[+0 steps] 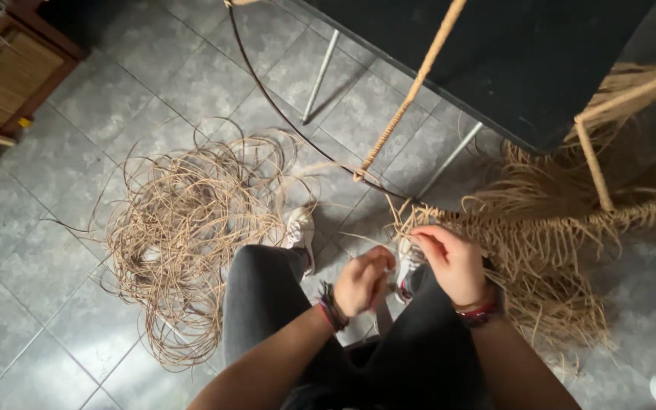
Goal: Tying natural fiber strands onto a circular frame to create a decorative fringe for a piece of furniture.
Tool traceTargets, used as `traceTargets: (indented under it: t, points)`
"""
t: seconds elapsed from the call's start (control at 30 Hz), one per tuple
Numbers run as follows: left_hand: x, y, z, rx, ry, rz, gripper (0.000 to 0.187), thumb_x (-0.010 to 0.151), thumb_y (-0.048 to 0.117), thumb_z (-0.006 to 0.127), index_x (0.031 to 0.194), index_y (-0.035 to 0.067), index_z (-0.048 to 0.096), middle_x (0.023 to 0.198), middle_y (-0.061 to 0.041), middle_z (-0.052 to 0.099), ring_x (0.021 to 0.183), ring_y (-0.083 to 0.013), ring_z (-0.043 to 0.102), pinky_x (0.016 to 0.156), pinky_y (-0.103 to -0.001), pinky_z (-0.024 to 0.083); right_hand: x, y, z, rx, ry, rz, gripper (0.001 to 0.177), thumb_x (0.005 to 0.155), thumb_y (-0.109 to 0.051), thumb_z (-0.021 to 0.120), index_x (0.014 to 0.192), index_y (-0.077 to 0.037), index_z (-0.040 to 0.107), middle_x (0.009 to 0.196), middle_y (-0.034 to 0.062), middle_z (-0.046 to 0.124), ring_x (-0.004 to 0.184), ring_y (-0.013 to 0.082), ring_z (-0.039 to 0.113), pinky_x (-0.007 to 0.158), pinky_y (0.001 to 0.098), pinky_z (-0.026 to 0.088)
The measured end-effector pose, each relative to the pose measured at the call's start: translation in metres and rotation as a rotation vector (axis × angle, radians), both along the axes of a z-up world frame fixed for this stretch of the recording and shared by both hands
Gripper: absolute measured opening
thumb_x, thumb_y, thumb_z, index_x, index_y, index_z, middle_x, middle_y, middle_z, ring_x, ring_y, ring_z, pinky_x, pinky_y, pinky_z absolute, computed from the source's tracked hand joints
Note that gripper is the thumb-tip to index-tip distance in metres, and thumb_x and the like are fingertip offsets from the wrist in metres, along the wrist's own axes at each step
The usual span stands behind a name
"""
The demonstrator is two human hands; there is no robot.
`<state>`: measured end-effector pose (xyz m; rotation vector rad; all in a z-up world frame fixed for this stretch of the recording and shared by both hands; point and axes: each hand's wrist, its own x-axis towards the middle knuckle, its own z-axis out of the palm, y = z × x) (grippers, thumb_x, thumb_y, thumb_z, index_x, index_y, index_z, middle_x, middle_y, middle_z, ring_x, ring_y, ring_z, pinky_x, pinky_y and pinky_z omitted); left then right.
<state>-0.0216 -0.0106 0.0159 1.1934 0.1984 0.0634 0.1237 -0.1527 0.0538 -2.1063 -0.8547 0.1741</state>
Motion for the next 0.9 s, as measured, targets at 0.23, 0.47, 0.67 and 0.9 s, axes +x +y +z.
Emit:
traceTargets:
  t: [0.23,0.47,0.67,0.9]
  points:
    - [0.041,0.008,-0.039,0.718,0.081,-0.122,0.032,0.095,0.027,0.063,0.120,0.009,0.059,0.087,-0.025,0.066,0.082,-0.0494,0.067,0.070,-0.059,0.050,-0.002,0.001,-0.010,0.023,0.203,0.005,0.011,0.097,-0.018,0.071,0.102,-0.012,0.079,0.087,0.0081,0.080,0.082,0.0227,0.077,0.072,0.0378,0.062]
    - [0.017,0.000,-0.024,0.427,-0.071,-1.324,0.038,0.098,0.042,0.049,0.088,0.020,0.078,0.085,0.005,0.078,0.077,-0.0086,0.068,0.085,-0.024,0.048,0.003,-0.008,-0.031,0.093,0.261,0.009,0.011,0.102,-0.013,0.060,0.103,-0.006,0.069,0.076,0.0054,0.071,0.060,0.0134,0.057,0.063,0.0310,0.052]
    - [0.012,-0.012,-0.050,0.012,0.063,-1.304,0.033,0.106,0.037,0.057,0.100,0.011,0.077,0.091,-0.008,0.079,0.093,-0.0198,0.075,0.085,-0.031,0.059,-0.002,-0.005,-0.039,0.220,0.439,-0.049,0.010,0.100,-0.008,0.064,0.102,-0.005,0.073,0.051,0.0032,0.053,0.050,0.0107,0.050,0.054,0.0256,0.048]
    - [0.052,0.004,-0.094,-0.055,-0.214,-0.918,0.016,0.102,0.002,0.055,0.097,0.001,0.070,0.088,-0.012,0.070,0.090,-0.0220,0.073,0.077,-0.014,0.056,-0.007,-0.004,-0.036,0.201,0.291,0.017,0.013,0.102,-0.008,0.060,0.106,-0.003,0.071,0.056,0.0063,0.054,0.055,0.0155,0.052,0.060,0.0304,0.051]
